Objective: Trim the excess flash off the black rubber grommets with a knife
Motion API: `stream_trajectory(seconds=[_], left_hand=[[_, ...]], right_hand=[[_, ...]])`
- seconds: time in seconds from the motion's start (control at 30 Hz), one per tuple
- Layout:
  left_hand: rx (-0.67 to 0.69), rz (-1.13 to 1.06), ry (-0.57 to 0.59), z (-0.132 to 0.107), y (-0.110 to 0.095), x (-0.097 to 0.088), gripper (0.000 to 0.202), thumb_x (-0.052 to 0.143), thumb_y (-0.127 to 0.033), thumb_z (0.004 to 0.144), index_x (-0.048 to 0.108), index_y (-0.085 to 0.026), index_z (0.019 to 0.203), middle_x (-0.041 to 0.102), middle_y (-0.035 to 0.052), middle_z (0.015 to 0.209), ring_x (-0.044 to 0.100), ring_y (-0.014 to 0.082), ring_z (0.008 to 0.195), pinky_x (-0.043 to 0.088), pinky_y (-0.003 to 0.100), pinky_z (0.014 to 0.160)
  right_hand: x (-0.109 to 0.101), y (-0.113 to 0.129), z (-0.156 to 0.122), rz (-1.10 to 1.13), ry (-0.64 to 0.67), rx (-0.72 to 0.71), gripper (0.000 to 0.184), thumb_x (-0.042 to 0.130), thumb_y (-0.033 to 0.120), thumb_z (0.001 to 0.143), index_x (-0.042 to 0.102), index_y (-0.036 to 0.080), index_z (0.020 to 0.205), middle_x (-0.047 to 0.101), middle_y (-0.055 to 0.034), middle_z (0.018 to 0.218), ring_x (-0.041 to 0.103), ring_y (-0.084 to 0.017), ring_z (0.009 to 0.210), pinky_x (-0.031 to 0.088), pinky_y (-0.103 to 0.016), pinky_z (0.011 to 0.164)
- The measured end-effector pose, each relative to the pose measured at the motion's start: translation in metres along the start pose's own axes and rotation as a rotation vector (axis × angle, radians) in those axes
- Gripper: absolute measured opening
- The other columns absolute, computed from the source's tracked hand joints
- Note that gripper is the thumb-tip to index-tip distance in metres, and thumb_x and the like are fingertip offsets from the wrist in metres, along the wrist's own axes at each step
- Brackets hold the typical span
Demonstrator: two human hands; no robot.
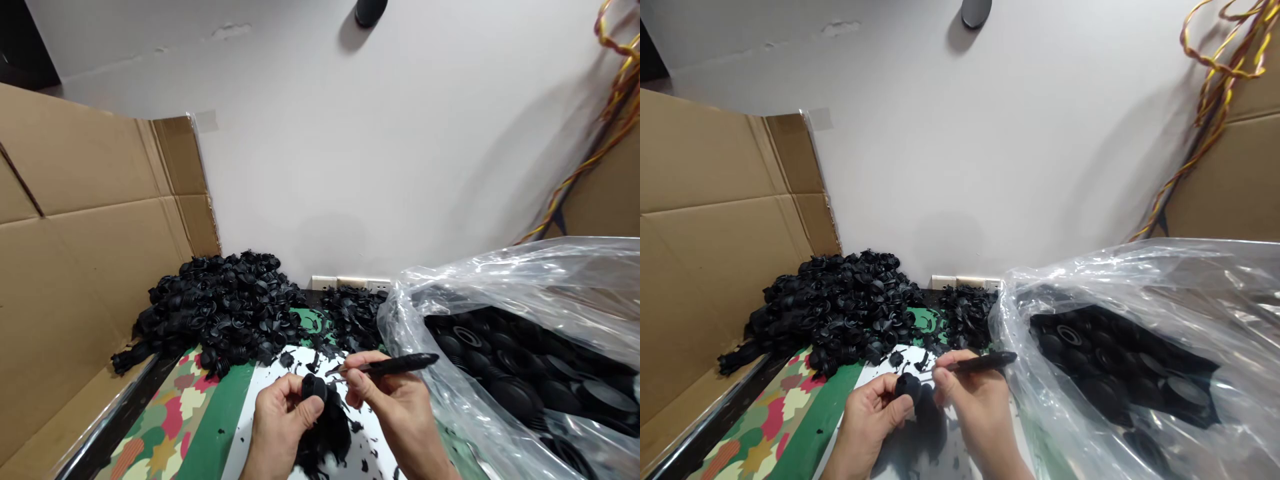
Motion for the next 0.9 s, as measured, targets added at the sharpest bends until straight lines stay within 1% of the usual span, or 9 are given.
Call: stream_trajectory(seconds=[0.1,0.23,0.47,0.57,0.63,0.73,0.8,0.87,0.9], left_hand=[[0.048,0.085,0.016,-0.001,-0.003,0.001,0.019,0.073,-0.028,0.064,0.060,-0.015,0.061,0.056,-0.0016,0.059,0.047,0.0119,0.057,0.037,0.022,0.054],[0.088,0.112,0.053,-0.001,-0.002,0.003,0.019,0.072,-0.028,0.067,0.059,-0.015,0.063,0.059,0.0011,0.064,0.049,0.0143,0.062,0.038,0.024,0.057],[0.079,0.010,0.050,-0.003,-0.001,0.005,0.020,0.072,-0.031,0.067,0.061,-0.015,0.062,0.056,-0.0007,0.061,0.047,0.0126,0.059,0.036,0.023,0.055],[0.093,-0.064,0.052,-0.005,-0.003,0.008,0.022,0.072,-0.034,0.066,0.062,-0.015,0.062,0.057,-0.0005,0.059,0.047,0.0123,0.057,0.036,0.023,0.054],[0.102,-0.099,0.075,-0.007,-0.005,0.011,0.023,0.072,-0.034,0.066,0.062,-0.014,0.061,0.059,0.0005,0.059,0.049,0.0127,0.057,0.037,0.023,0.054],[0.068,-0.120,0.124,-0.012,-0.007,0.016,0.021,0.072,-0.033,0.065,0.062,-0.015,0.060,0.057,-0.0003,0.057,0.048,0.0122,0.054,0.037,0.023,0.051],[0.035,-0.085,0.148,-0.014,-0.007,0.018,0.018,0.071,-0.029,0.063,0.060,-0.016,0.059,0.055,-0.0014,0.055,0.048,0.0121,0.051,0.037,0.022,0.048],[0.028,-0.001,0.141,-0.013,-0.006,0.017,0.015,0.069,-0.022,0.063,0.056,-0.017,0.057,0.053,-0.0023,0.055,0.047,0.0119,0.051,0.037,0.022,0.048],[0.030,0.050,0.121,-0.013,-0.005,0.016,0.015,0.067,-0.019,0.064,0.054,-0.017,0.057,0.052,-0.0029,0.054,0.046,0.0115,0.051,0.036,0.021,0.047]], right_hand=[[0.008,0.000,-0.007,0.000,0.009,0.043,0.021,0.076,0.034,0.062,0.067,0.017,0.072,0.062,0.0003,0.053,0.058,-0.014,0.047,0.047,-0.024,0.046],[0.012,-0.002,-0.011,-0.022,0.012,0.023,0.019,0.074,0.032,0.064,0.067,0.017,0.071,0.062,0.0006,0.051,0.057,-0.015,0.046,0.046,-0.025,0.046],[0.013,-0.011,-0.011,0.018,0.039,0.034,0.020,0.074,0.034,0.065,0.067,0.016,0.071,0.061,0.0008,0.047,0.057,-0.015,0.045,0.047,-0.025,0.046],[0.015,-0.014,-0.015,0.055,0.020,0.026,0.019,0.073,0.034,0.068,0.066,0.017,0.072,0.060,0.0015,0.046,0.057,-0.014,0.045,0.047,-0.024,0.047],[0.016,-0.013,-0.015,0.053,0.044,-0.035,0.016,0.070,0.032,0.071,0.065,0.018,0.072,0.061,0.0015,0.049,0.056,-0.013,0.044,0.046,-0.024,0.046],[0.009,-0.003,-0.009,-0.093,0.078,-0.269,0.014,0.067,0.031,0.074,0.065,0.019,0.067,0.062,-0.0010,0.060,0.055,-0.013,0.045,0.045,-0.025,0.044],[-0.004,0.005,-0.001,-0.246,0.013,-0.408,0.014,0.066,0.030,0.075,0.065,0.019,0.065,0.062,-0.0018,0.062,0.053,-0.013,0.046,0.044,-0.025,0.042],[-0.023,0.007,0.008,-0.322,-0.154,-0.409,0.012,0.065,0.031,0.076,0.064,0.020,0.070,0.061,-0.0005,0.058,0.052,-0.013,0.045,0.043,-0.025,0.042],[-0.031,0.005,0.011,-0.341,-0.218,-0.358,0.013,0.065,0.033,0.076,0.064,0.020,0.073,0.061,0.0002,0.055,0.053,-0.014,0.045,0.044,-0.026,0.043]])
Point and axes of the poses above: each hand's wrist, its own z-axis towards the middle knuckle, its own x-axis out of the palm, y = z × x, the point moved 5 cm from there along z, towards the middle knuckle
